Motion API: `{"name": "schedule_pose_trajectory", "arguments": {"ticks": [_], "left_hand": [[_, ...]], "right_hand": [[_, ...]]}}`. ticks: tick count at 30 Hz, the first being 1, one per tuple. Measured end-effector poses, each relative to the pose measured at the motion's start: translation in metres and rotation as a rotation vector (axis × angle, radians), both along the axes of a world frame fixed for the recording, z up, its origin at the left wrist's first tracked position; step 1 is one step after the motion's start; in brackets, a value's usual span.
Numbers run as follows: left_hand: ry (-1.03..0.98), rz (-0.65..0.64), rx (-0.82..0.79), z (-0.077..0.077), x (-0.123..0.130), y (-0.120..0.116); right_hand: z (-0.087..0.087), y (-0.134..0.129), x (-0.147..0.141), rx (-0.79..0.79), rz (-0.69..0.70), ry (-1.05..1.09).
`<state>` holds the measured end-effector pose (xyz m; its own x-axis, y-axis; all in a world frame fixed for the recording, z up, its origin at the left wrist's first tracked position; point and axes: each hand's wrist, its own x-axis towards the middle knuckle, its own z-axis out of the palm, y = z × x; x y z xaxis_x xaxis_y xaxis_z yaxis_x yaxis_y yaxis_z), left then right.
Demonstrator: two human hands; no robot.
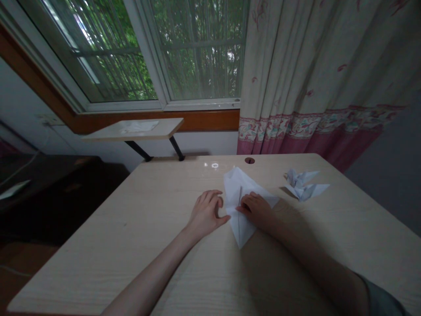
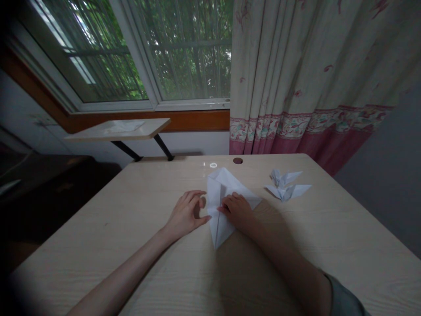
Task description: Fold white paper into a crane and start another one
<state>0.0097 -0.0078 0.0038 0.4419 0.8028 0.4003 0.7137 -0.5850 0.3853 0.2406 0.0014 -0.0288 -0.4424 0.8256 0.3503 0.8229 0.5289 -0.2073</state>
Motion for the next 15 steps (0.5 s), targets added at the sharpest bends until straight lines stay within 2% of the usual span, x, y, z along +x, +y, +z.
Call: {"name": "schedule_pose_trajectory", "arguments": {"ticks": [6,15], "left_hand": [[0.021,-0.013,-0.019,0.0016,0.002,-0.0039],[0.007,-0.039,-0.014,-0.0062,0.0008,-0.0037]], "right_hand": [[0.0034,0.0,-0.0007,-0.018,-0.005,-0.005],[0.0023,0.0012,0.0011,0.015,0.015,0.02]]}}
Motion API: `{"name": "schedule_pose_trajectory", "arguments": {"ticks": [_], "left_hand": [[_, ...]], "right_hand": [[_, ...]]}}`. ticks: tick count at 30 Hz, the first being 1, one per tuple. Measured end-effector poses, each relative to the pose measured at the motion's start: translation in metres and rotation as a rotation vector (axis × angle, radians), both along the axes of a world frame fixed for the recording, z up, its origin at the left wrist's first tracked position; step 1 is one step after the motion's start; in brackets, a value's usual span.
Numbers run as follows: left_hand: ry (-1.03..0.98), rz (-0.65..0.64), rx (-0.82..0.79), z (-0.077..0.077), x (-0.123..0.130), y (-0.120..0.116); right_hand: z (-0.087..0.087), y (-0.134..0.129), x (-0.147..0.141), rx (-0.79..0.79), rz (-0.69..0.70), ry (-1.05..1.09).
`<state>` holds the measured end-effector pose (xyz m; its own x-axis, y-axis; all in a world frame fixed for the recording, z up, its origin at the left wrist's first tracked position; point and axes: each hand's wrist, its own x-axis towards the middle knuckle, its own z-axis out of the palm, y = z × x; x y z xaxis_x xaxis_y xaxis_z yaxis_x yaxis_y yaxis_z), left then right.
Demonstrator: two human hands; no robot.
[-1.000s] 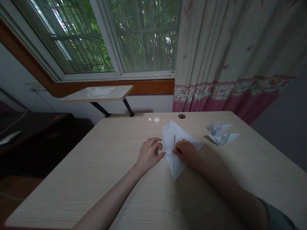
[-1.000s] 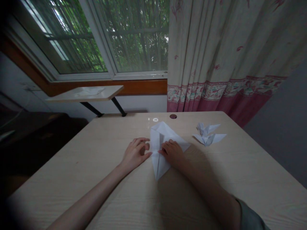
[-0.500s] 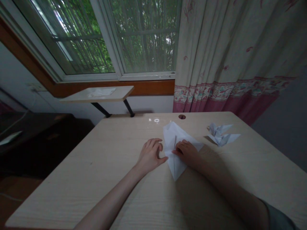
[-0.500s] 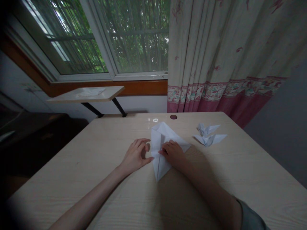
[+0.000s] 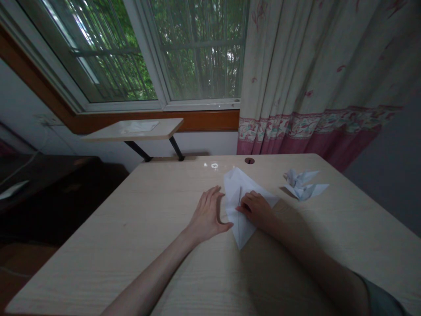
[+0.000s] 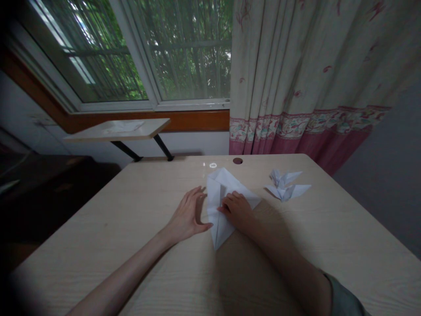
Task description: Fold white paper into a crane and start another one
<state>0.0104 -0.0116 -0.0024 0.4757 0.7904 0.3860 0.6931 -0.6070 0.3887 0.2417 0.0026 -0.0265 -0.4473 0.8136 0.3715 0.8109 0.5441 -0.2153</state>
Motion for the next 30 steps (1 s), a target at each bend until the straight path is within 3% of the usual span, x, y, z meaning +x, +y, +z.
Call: {"name": "schedule_pose_trajectory", "arguments": {"ticks": [10,15,30], "left_hand": [[0.044,-0.061,-0.072,-0.006,0.001,-0.004],[0.075,-0.074,-0.108,-0.006,0.001,-0.005],[0.117,-0.154,-0.091,-0.001,0.005,-0.013]], "right_hand": [[-0.008,0.004,0.002,0.018,0.001,0.139],[-0.016,0.005,0.004,0.012,-0.028,0.056],[-0.015,0.004,0.005,-0.076,-0.013,-0.018]]}}
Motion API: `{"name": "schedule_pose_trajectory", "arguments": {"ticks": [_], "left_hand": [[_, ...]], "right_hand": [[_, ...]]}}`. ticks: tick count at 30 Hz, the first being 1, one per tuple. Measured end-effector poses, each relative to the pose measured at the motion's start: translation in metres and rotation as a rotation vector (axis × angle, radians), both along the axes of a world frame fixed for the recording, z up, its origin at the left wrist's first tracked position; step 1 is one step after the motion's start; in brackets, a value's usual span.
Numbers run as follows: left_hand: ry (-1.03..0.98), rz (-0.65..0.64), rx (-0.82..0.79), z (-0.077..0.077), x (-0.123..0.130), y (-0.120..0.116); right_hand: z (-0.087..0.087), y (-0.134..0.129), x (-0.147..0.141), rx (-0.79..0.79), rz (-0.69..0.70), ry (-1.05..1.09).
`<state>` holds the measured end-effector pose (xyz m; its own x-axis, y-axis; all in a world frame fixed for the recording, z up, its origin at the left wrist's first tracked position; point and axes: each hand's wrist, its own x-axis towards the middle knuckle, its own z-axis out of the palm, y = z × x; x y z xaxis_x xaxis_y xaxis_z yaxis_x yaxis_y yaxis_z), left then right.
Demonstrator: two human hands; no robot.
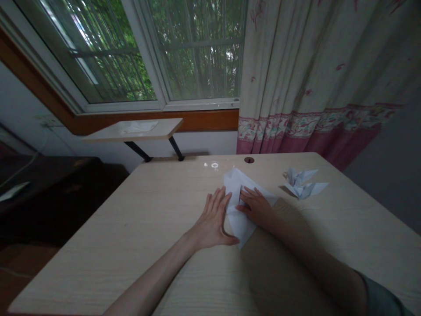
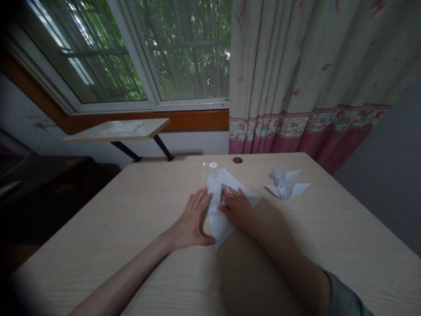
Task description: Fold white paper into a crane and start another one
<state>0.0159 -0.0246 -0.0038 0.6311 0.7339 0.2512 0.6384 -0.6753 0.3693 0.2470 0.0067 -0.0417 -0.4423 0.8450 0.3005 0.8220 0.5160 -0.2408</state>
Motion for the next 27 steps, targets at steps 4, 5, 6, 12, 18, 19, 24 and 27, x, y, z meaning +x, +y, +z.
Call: {"name": "schedule_pose_trajectory", "arguments": {"ticks": [4,5,6,12,18,19,24,27], "left_hand": [[0.016,-0.024,0.011,0.0,0.001,-0.001],[0.017,-0.031,0.012,-0.001,0.001,-0.001],[0.018,-0.038,0.014,-0.001,0.001,0.0],[0.022,-0.061,0.026,-0.001,0.001,-0.002],[0.011,-0.065,0.048,-0.001,0.002,-0.001],[0.007,-0.063,0.06,-0.002,0.001,0.001],[-0.015,-0.046,0.133,-0.007,-0.006,0.01],[-0.042,-0.043,0.153,-0.006,-0.009,0.013]], "right_hand": [[0.002,-0.001,-0.001,-0.001,0.004,-0.001],[0.003,-0.001,-0.001,-0.001,0.001,0.0],[0.004,-0.002,-0.001,-0.001,-0.003,0.001],[0.005,-0.003,-0.002,0.009,-0.007,0.003],[0.003,-0.002,-0.001,0.011,-0.003,0.001],[0.002,-0.002,-0.001,0.008,-0.004,-0.003],[0.001,-0.002,-0.002,0.015,0.01,0.005],[-0.001,-0.002,-0.002,0.043,0.031,0.015]]}}
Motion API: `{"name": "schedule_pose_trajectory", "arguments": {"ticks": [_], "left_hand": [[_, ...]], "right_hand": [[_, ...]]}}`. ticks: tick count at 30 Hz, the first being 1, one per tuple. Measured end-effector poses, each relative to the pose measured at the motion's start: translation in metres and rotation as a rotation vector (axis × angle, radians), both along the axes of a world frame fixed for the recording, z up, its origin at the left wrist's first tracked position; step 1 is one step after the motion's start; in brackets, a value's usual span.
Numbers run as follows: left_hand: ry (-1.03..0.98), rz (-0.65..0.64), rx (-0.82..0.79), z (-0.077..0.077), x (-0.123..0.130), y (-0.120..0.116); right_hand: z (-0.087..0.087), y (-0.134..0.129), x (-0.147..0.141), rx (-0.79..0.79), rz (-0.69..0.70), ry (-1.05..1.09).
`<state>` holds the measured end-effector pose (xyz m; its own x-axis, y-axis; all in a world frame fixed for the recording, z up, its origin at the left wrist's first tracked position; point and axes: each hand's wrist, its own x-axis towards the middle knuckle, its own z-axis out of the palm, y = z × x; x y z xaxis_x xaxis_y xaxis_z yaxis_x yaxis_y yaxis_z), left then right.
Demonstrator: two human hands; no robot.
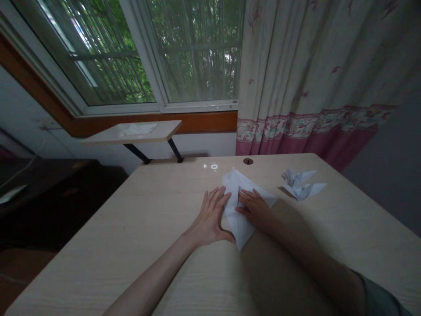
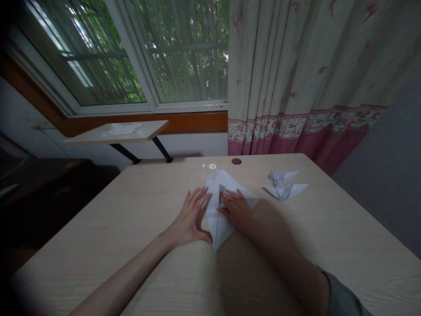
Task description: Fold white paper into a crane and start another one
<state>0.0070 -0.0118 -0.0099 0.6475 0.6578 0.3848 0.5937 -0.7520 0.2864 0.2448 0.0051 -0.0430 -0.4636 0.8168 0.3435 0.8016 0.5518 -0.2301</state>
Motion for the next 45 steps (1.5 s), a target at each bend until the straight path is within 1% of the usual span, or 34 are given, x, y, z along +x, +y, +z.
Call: {"name": "schedule_pose_trajectory", "arguments": {"ticks": [4,9,11,17,22,29,36,40,45], "left_hand": [[-0.053,0.034,-0.002,0.002,-0.001,0.002],[-0.207,0.105,-0.013,0.001,-0.002,0.004],[-0.238,0.115,-0.002,0.001,-0.003,0.005],[-0.206,0.104,0.004,0.003,-0.003,0.005],[-0.185,0.099,0.026,0.004,-0.002,0.004],[-0.141,0.164,0.127,0.006,-0.001,0.002],[-0.136,0.2,0.19,0.008,0.0,0.0],[-0.123,0.173,0.189,0.01,-0.002,0.0],[-0.056,0.076,0.127,0.016,-0.003,0.0]], "right_hand": [[-0.002,0.0,0.0,0.06,0.042,0.036],[-0.001,0.0,0.0,0.125,0.128,0.114],[0.0,-0.001,0.0,0.148,0.157,0.146],[0.008,-0.005,-0.001,0.156,0.24,0.164],[0.011,-0.006,-0.001,0.157,0.262,0.171],[0.003,-0.004,0.001,0.166,0.236,0.131],[-0.005,-0.005,0.003,0.197,0.15,0.06],[-0.005,-0.006,0.002,0.162,0.112,0.048],[-0.002,-0.006,0.001,0.12,0.101,0.033]]}}
